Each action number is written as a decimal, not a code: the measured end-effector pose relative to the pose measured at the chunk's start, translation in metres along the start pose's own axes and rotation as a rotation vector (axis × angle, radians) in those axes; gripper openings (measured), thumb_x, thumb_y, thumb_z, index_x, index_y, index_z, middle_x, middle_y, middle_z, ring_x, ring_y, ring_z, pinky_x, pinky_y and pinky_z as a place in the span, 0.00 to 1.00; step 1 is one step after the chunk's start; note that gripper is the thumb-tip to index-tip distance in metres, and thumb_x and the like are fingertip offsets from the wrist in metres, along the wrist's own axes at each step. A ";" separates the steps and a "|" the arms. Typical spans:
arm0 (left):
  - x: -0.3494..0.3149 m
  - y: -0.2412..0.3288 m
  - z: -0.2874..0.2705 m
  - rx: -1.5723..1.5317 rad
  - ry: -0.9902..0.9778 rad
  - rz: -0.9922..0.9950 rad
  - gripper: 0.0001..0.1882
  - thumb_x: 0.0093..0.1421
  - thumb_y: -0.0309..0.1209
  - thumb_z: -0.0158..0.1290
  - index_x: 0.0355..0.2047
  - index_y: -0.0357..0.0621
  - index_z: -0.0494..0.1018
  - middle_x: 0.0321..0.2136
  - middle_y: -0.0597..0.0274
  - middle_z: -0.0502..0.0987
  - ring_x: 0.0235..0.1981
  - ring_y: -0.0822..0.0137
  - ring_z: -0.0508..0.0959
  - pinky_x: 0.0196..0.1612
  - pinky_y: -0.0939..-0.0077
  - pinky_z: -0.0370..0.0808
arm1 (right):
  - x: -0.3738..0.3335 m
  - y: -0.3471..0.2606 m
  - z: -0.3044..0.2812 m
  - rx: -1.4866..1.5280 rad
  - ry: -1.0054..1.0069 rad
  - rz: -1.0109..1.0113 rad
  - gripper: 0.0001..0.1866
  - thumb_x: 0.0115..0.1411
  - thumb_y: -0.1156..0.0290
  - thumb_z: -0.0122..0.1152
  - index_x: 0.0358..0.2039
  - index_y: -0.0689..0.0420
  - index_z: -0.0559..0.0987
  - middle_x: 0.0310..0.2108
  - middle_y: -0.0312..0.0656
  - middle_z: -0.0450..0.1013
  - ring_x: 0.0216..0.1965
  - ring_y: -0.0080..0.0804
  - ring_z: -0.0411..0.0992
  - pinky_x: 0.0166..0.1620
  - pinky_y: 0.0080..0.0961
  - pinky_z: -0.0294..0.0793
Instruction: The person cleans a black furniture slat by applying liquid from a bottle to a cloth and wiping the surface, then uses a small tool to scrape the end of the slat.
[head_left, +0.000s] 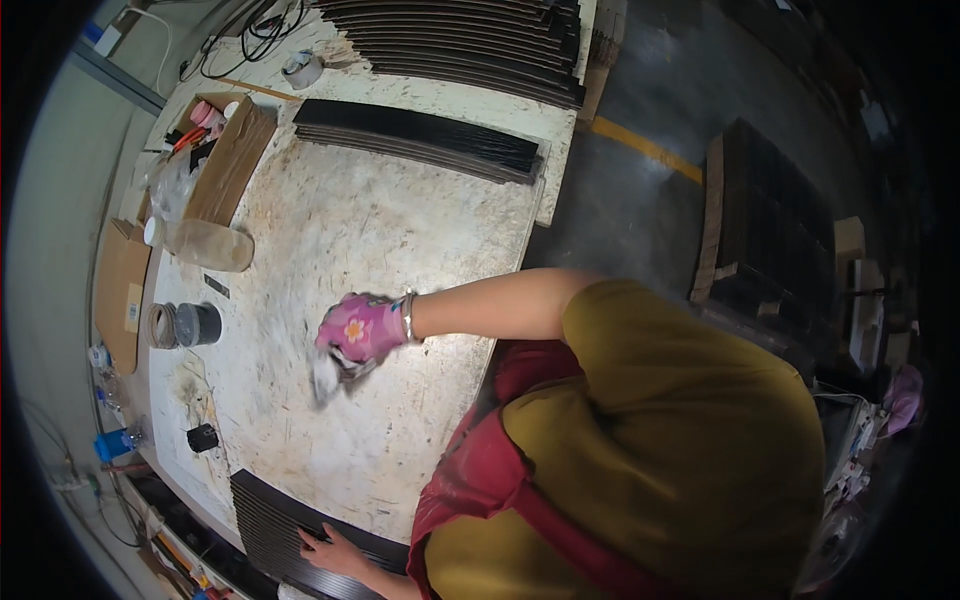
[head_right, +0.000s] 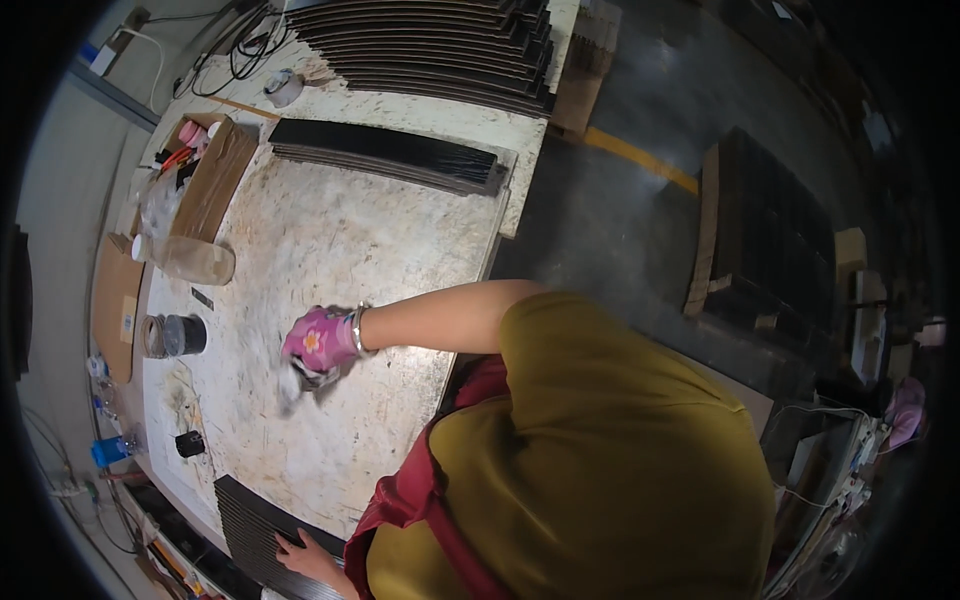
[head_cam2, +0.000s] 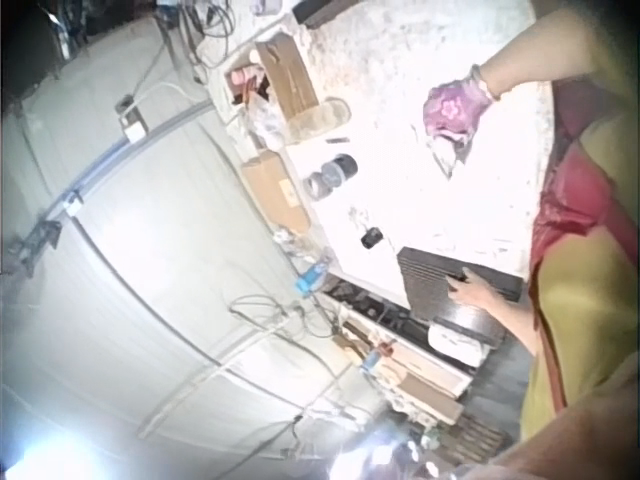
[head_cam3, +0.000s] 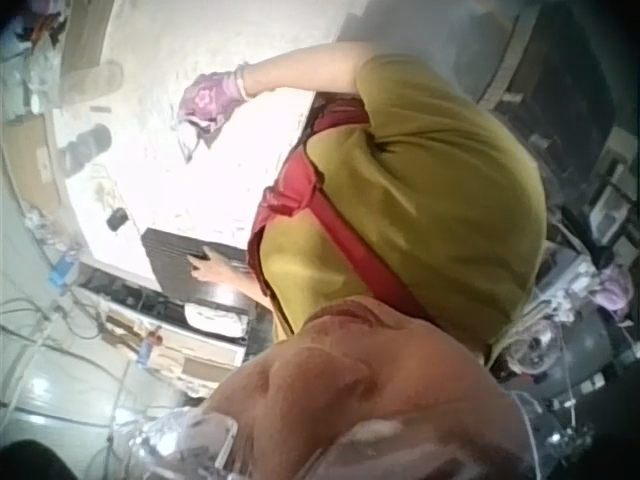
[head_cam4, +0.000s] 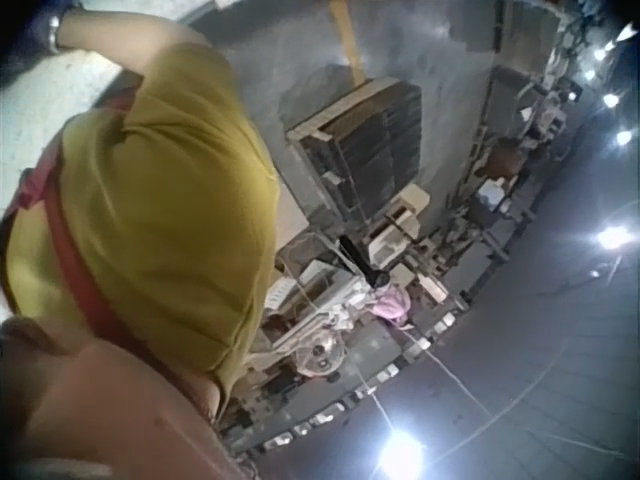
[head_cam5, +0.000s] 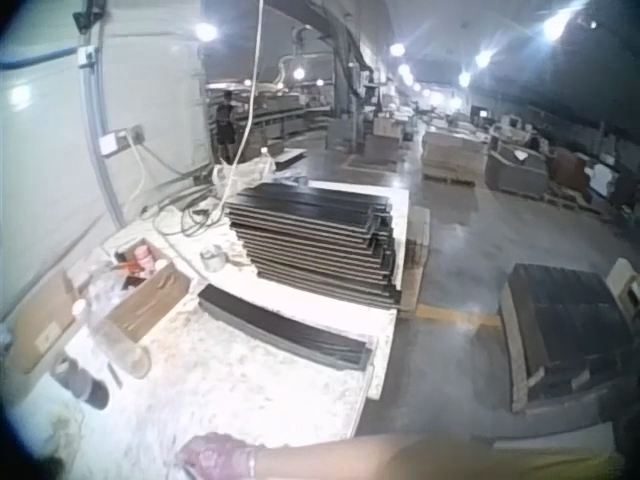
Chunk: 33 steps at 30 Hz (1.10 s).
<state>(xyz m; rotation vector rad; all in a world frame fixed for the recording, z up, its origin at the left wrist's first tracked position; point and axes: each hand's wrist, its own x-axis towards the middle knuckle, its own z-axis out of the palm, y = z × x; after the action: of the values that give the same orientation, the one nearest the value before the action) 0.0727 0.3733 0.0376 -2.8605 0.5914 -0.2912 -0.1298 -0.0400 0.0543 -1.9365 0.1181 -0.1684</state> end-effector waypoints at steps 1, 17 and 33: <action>0.001 0.002 -0.004 -0.028 -0.022 -0.007 0.29 0.59 0.41 0.52 0.59 0.45 0.62 0.50 0.42 0.65 0.48 0.45 0.68 0.48 0.56 0.69 | 0.006 0.011 0.002 -0.001 0.103 0.031 0.15 0.58 0.62 0.55 0.37 0.62 0.77 0.30 0.35 0.74 0.33 0.25 0.71 0.38 0.23 0.70; -0.011 0.017 -0.023 -1.478 -0.286 -0.338 0.25 0.57 0.28 0.56 0.54 0.31 0.66 0.41 0.60 0.76 0.42 0.70 0.73 0.49 0.79 0.68 | -0.042 0.002 -0.029 -0.236 0.451 0.094 0.35 0.55 0.51 0.59 0.56 0.62 0.66 0.54 0.50 0.66 0.52 0.41 0.67 0.55 0.31 0.65; 0.018 0.095 -0.024 -1.321 -0.100 -0.119 0.14 0.62 0.31 0.48 0.40 0.32 0.75 0.38 0.56 0.77 0.37 0.69 0.75 0.43 0.79 0.70 | -0.038 0.050 -0.076 0.310 0.874 0.242 0.25 0.60 0.61 0.57 0.52 0.64 0.69 0.47 0.45 0.71 0.48 0.32 0.70 0.47 0.25 0.72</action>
<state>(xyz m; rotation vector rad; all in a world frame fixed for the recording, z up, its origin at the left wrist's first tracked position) 0.0483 0.2773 0.0403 -4.1160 0.7811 0.4138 -0.1808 -0.1218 0.0331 -1.4086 0.8459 -0.8113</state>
